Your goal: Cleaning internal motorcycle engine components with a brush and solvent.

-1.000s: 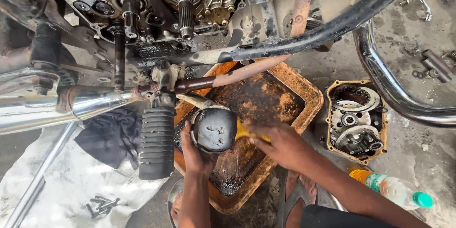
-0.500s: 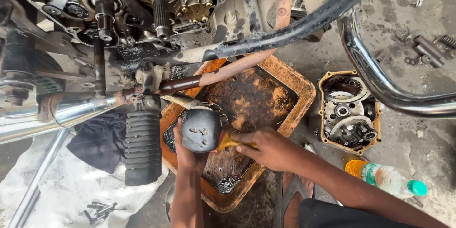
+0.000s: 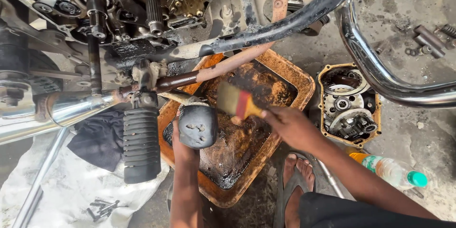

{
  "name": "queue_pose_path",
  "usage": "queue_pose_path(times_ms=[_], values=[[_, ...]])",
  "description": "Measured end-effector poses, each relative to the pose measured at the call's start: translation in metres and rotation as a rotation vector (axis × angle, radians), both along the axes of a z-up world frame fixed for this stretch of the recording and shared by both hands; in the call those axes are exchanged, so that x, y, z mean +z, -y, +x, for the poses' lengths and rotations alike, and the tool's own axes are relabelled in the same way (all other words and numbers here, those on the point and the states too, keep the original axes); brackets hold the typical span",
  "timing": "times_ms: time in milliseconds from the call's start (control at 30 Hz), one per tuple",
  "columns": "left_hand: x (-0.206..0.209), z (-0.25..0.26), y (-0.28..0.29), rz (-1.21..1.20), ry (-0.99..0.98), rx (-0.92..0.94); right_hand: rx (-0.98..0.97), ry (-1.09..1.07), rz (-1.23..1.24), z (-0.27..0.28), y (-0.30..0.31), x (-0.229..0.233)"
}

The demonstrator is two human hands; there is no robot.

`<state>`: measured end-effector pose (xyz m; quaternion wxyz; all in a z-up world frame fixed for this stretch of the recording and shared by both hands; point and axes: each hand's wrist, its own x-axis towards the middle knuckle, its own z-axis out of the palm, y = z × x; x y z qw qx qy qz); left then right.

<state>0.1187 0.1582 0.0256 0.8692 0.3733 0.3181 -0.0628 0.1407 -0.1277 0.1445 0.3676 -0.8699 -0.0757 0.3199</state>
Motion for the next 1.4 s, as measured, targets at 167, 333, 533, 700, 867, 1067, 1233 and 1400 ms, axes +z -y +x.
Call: queue_pose_path(times_ms=[167, 333, 533, 700, 867, 1067, 1233, 1400], values=[[0.035, 0.008, 0.017, -0.140, 0.001, 0.023, -0.081, 0.043, -0.545, -0.007, 0.009, 0.005], [-0.013, -0.012, 0.034, -0.210, 0.143, 0.050, -0.025, 0.350, -0.042, -0.005, -0.033, 0.006], [0.073, 0.003, 0.094, -0.266, 0.090, -0.165, -0.197, 0.213, 0.149, -0.004, -0.049, -0.014], [0.088, 0.004, 0.101, -0.271, 0.003, -0.170, -0.219, 0.294, 0.150, -0.012, -0.049, -0.023], [0.083, 0.004, 0.109, -0.194, 0.109, -0.153, -0.247, 0.331, 0.235, -0.010, -0.050, -0.016], [0.089, 0.007, 0.115, -0.193, 0.149, -0.125, -0.230, 0.465, 0.266, -0.010, -0.045, -0.029], [0.092, 0.006, 0.113, -0.134, 0.121, -0.188, -0.225, 0.450, 0.247, -0.008, -0.042, -0.034], [0.091, 0.005, 0.107, -0.185, 0.142, -0.203, -0.218, 0.452, 0.265, -0.008, -0.044, -0.023]])
